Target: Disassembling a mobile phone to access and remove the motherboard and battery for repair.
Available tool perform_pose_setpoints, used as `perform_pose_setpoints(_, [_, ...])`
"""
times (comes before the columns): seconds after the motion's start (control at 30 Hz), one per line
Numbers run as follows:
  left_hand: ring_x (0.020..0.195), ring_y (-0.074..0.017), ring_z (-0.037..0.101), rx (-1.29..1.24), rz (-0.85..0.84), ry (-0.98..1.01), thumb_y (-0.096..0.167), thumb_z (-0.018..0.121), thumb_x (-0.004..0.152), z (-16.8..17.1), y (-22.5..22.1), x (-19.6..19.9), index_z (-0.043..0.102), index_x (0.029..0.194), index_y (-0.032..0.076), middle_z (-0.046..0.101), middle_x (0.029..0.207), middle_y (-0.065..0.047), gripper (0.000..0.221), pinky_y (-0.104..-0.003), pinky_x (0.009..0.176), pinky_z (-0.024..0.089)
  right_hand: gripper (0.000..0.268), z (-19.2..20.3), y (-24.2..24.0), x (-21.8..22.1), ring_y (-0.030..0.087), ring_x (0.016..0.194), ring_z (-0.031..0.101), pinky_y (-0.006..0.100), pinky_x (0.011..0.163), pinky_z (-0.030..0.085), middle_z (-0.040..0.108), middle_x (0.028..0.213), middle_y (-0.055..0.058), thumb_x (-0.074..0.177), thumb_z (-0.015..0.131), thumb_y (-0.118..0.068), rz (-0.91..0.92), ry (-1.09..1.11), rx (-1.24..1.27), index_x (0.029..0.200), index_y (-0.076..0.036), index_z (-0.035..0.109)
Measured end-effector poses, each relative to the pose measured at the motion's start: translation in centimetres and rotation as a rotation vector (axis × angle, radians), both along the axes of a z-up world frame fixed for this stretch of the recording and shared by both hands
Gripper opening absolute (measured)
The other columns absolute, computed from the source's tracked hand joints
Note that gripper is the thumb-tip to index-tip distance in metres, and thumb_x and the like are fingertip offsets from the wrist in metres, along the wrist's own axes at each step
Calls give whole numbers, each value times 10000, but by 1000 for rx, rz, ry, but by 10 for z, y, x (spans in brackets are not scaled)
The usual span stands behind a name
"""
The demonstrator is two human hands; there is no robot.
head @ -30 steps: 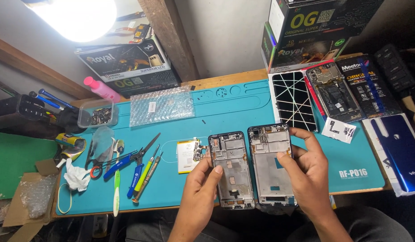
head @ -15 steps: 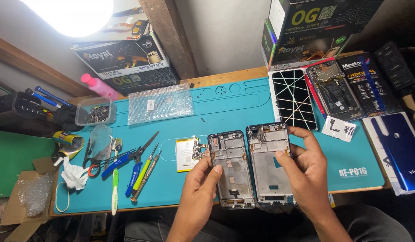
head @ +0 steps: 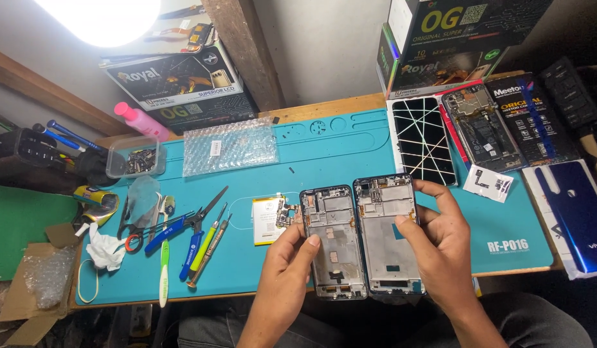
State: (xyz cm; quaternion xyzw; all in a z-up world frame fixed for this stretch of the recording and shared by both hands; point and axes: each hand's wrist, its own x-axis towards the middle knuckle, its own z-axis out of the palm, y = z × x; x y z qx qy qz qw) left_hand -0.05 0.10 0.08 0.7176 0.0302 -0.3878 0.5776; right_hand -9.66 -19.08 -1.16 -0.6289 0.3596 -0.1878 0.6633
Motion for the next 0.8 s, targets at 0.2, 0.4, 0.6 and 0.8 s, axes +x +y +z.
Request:
perform_pose_setpoints(0.2, [862, -95, 581, -19, 11, -5, 263, 581, 1059, 0, 1, 0, 790, 1265, 115, 783, 1109, 7, 329, -270, 655, 453, 491, 1, 1, 1, 196, 782, 725, 316, 762, 583, 834, 1034, 200, 937, 656, -47, -8, 1, 9, 1420, -68, 573])
perform_pose_setpoints(0.4, [890, -103, 585, -55, -2, -37, 255, 580, 1061, -4, 3, -1, 784, 1264, 101, 765, 1102, -5, 326, -276, 699, 483, 491, 2, 1, 1, 197, 801, 735, 320, 780, 592, 839, 1057, 197, 945, 649, -49, 0, 0, 7, 1428, -67, 563])
perform_pose_setpoints(0.6, [956, -109, 641, -32, 19, -2, 254, 585, 1053, -1, 1, -1, 786, 1280, 104, 794, 1153, -9, 338, -278, 745, 521, 503, 0, 1, 1, 194, 805, 734, 312, 785, 588, 837, 1056, 197, 939, 655, -55, 0, 4, -3, 1434, -66, 562])
perform_pose_setpoints(0.8, [977, -120, 664, -53, 30, -1, 236, 589, 1056, -4, 2, -1, 785, 1238, 84, 798, 1143, -24, 308, -286, 784, 547, 502, 0, 1, 1, 180, 767, 715, 307, 757, 578, 837, 1038, 191, 937, 657, -59, 2, 4, -7, 1432, -66, 569])
